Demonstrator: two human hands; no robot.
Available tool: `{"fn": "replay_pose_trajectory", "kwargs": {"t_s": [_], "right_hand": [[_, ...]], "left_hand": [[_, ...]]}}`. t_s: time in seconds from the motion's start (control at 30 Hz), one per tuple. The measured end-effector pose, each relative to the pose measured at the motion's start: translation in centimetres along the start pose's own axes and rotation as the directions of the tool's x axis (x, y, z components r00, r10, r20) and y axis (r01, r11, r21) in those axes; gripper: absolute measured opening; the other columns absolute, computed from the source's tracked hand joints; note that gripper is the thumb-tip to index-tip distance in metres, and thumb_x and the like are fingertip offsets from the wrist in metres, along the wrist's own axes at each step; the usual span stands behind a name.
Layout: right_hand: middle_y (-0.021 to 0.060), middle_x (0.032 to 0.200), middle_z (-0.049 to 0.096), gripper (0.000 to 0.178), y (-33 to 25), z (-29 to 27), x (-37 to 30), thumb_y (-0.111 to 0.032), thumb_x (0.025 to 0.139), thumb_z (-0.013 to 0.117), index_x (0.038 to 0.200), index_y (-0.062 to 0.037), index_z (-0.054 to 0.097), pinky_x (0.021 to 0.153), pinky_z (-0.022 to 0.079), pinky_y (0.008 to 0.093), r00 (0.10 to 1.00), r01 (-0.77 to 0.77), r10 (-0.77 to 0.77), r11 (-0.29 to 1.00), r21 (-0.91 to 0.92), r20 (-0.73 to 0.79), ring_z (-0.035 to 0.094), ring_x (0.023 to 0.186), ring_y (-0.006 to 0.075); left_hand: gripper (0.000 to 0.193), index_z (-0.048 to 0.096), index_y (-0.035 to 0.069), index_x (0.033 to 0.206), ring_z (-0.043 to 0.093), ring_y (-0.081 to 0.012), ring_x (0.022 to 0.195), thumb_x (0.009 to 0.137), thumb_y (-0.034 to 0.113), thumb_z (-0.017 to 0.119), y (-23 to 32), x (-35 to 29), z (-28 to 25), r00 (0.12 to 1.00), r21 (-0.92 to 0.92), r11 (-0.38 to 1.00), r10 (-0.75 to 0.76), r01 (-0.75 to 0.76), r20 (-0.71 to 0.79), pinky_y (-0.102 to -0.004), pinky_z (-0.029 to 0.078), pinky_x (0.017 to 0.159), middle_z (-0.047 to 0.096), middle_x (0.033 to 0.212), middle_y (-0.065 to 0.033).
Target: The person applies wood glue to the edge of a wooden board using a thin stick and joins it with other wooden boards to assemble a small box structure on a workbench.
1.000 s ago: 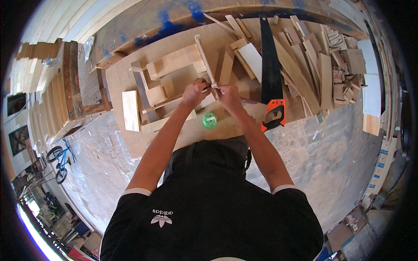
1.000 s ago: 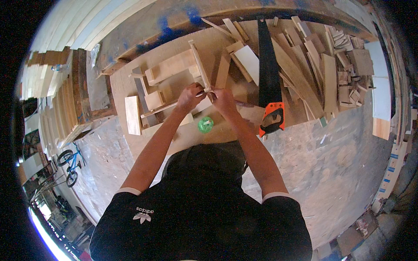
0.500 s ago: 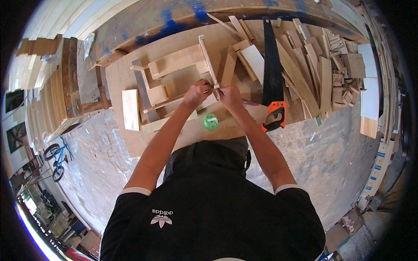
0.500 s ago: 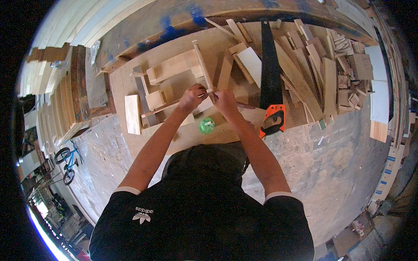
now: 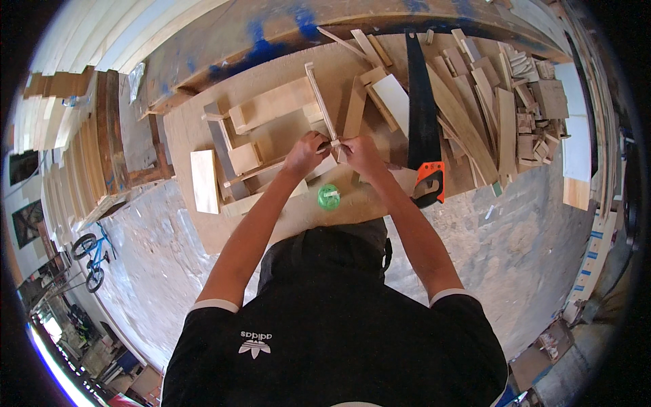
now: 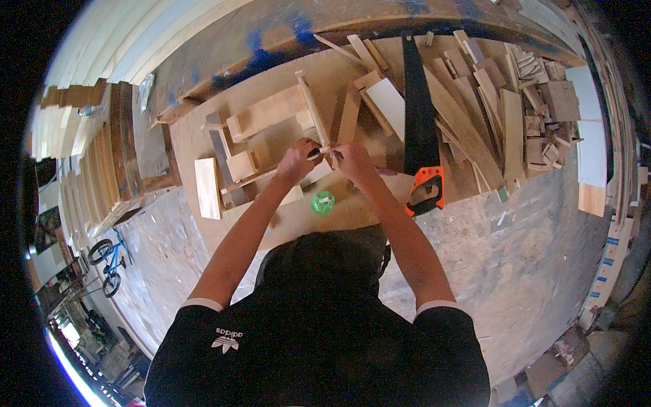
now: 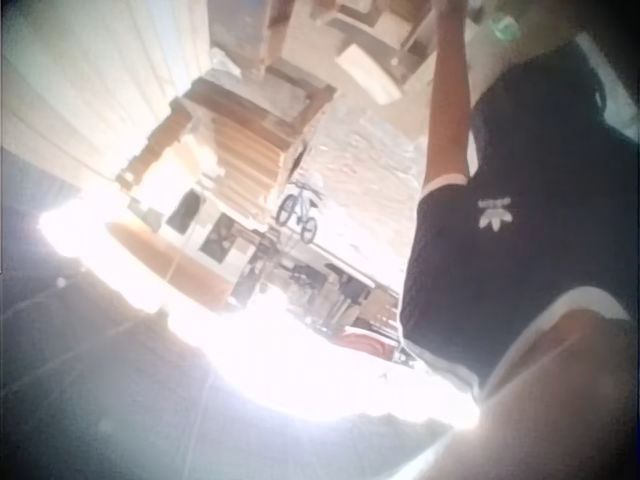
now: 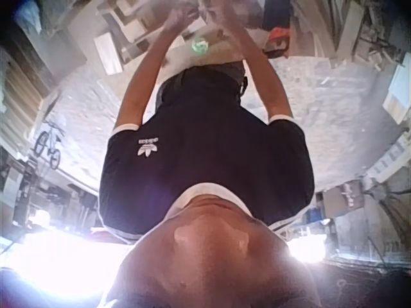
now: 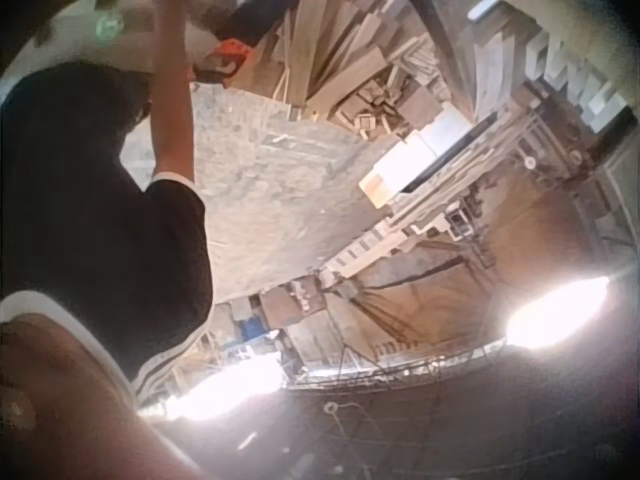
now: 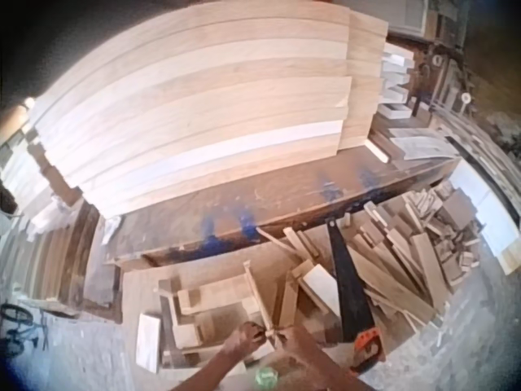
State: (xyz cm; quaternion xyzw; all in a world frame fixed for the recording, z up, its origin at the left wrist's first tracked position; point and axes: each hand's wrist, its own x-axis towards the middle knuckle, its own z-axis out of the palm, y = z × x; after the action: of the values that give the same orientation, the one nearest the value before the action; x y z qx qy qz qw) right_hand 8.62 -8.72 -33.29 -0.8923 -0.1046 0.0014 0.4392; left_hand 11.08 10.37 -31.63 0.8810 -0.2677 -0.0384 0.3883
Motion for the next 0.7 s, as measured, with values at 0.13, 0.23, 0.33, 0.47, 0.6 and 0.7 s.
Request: {"fn": "replay_pose_trajectory", "kwargs": {"t_s": [0.13, 0.23, 0.33, 0.47, 0.6, 0.7], "right_hand": [[0.0224, 0.069, 0.059, 0.008, -0.9, -0.5, 0.3, -0.003, 0.076, 0.065, 0.082, 0.0013, 0.066, 0.054, 0.046, 0.0391, 0.998, -0.054, 0.052, 0.998, 0.024, 0.045, 0.062, 0.064, 0.0372], [0.0217, 0.069, 0.06, 0.008, -2.5, -1.0, 0.4, -0.006, 0.077, 0.066, 0.081, 0.0007, 0.067, 0.054, 0.047, 0.0399, 0.994, -0.102, 0.101, 0.995, 0.021, 0.041, 0.062, 0.063, 0.0368], [0.0213, 0.068, 0.062, 0.013, -3.0, -0.9, 0.2, -0.012, 0.079, 0.067, 0.08, 0.0009, 0.068, 0.056, 0.049, 0.0427, 0.992, -0.127, 0.127, 0.991, 0.031, 0.004, 0.063, 0.063, 0.0366], [0.0211, 0.066, 0.059, 0.014, -2.9, -0.8, 0.0, -0.007, 0.079, 0.066, 0.092, -0.0023, 0.069, 0.051, 0.046, 0.0399, 0.993, -0.118, 0.118, 0.992, 0.039, -0.014, 0.062, 0.058, 0.0347], [0.0208, 0.065, 0.058, 0.022, -2.6, -0.6, -0.2, -0.005, 0.079, 0.066, 0.101, -0.0047, 0.07, 0.048, 0.045, 0.0379, 0.991, -0.136, 0.136, 0.991, 0.017, 0.01, 0.061, 0.055, 0.0332], [0.0212, 0.066, 0.058, 0.022, -2.5, -0.5, -0.2, -0.005, 0.079, 0.067, 0.101, -0.005, 0.07, 0.048, 0.045, 0.038, 0.989, -0.149, 0.149, 0.989, 0.014, 0.014, 0.062, 0.056, 0.0331]], "left_hand": [[0.026, 0.062, -0.001, 0.09, 0.063, -0.0326, 0.083, 0.07, 0.01, 0.076, 1.5, 0.3, -0.9, 1.0, -0.052, 0.998, 0.027, -0.028, -0.01, -0.0385, 0.054, 0.073, 0.063, 0.087, -0.0142], [0.024, 0.06, 0.002, 0.085, 0.061, -0.0309, 0.085, 0.066, 0.006, 0.075, 0.8, -0.1, -0.5, 0.999, -0.04, 0.999, 0.024, -0.025, -0.023, -0.0386, 0.051, 0.077, 0.062, 0.089, -0.0118], [0.024, 0.061, 0.002, 0.084, 0.061, -0.0304, 0.085, 0.065, 0.005, 0.075, 0.0, -0.3, 0.0, 0.997, -0.05, 0.997, 0.065, -0.067, -0.038, -0.0379, 0.051, 0.077, 0.062, 0.089, -0.0113], [0.024, 0.064, 0.001, 0.086, 0.062, -0.0294, 0.085, 0.065, 0.003, 0.075, -0.3, -0.4, 0.1, 0.996, -0.08, 0.994, 0.075, -0.078, -0.044, -0.0367, 0.053, 0.076, 0.063, 0.088, -0.0116], [0.024, 0.066, 0.002, 0.088, 0.062, -0.0288, 0.085, 0.066, 0.001, 0.074, 0.1, -0.3, -0.4, 0.998, -0.123, 0.991, 0.048, -0.053, -0.043, -0.0359, 0.053, 0.075, 0.064, 0.089, -0.0115], [0.022, 0.066, 0.002, 0.087, 0.062, -0.0286, 0.085, 0.066, 0.001, 0.073, 0.2, -0.2, -0.6, 0.999, -0.158, 0.987, 0.019, -0.023, -0.027, -0.0357, 0.052, 0.076, 0.064, 0.089, -0.0105]]}}
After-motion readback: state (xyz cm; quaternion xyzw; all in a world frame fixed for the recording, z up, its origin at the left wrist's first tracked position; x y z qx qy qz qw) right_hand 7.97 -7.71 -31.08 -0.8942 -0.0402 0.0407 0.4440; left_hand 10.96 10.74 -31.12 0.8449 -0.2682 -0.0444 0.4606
